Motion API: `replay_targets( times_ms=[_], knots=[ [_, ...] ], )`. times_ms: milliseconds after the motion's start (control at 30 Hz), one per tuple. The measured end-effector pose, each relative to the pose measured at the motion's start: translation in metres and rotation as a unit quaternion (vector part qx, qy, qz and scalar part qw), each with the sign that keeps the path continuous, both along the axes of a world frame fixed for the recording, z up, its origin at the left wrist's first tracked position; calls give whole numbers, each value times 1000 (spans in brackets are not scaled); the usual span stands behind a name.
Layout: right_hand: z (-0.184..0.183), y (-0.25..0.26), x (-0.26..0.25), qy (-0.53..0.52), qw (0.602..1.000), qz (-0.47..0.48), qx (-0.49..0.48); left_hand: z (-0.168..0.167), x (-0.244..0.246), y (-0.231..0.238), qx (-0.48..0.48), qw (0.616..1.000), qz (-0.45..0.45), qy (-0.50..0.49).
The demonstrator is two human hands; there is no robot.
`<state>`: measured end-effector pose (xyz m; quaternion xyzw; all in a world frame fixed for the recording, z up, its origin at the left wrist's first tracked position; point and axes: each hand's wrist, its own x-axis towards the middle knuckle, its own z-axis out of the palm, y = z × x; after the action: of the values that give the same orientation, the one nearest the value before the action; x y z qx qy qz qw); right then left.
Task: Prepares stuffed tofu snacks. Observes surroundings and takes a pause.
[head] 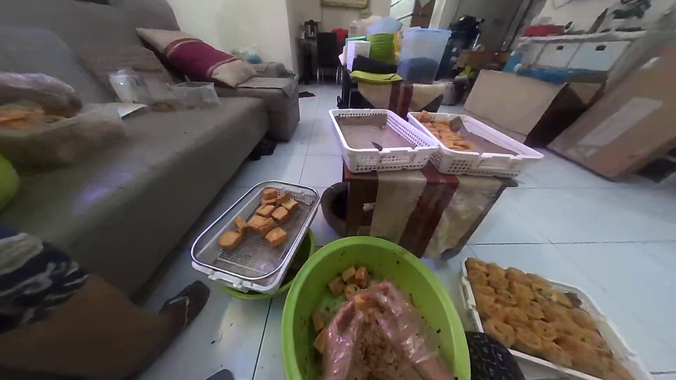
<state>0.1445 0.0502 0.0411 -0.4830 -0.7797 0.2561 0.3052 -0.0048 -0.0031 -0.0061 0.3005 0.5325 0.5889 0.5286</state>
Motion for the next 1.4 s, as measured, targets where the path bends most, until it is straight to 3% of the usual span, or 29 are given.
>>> replay_targets(
  times_ms=[100, 267, 333, 467, 533, 700, 800, 900, 967, 1167, 1300, 1400],
  knots=[
    [1, -5, -6, -31, 999, -11, 39, -6, 0, 0, 49, 997, 8, 50],
    [24, -5, -6, -216, 972, -36, -83, -3, -1, 0, 139, 984, -5, 112],
    [21, -3, 1, -185, 974, -51, -122, -1, -3, 2, 155, 983, -5, 95],
    [8, -4, 4, 61, 988, -83, -115, -1, -3, 3, 136, 989, -8, 56],
    [8, -8, -1, 42, 992, -71, -92, 1, -2, 2, 122, 991, 4, 55],
    [24, -7, -15, -142, 984, -66, -83, 4, -1, 0, 103, 985, 4, 136],
    [24, -3, -14, -108, 984, -79, -114, 6, 3, 0, 93, 987, -5, 133],
    [18, -3, -17, 56, 983, -126, -120, 4, 3, 3, 123, 991, -12, 55],
    [14, -6, -18, 99, 982, -114, -112, 1, 2, 3, 128, 990, -12, 57],
    [25, -12, -10, -32, 992, -24, -119, 7, -6, -2, 49, 989, 21, 136],
    [24, -13, -5, -101, 991, -11, -82, 4, -3, -4, 55, 993, 1, 106],
    [14, -15, -1, -89, 995, -6, -34, 12, -3, -6, 65, 994, -26, 88]
  ],
)
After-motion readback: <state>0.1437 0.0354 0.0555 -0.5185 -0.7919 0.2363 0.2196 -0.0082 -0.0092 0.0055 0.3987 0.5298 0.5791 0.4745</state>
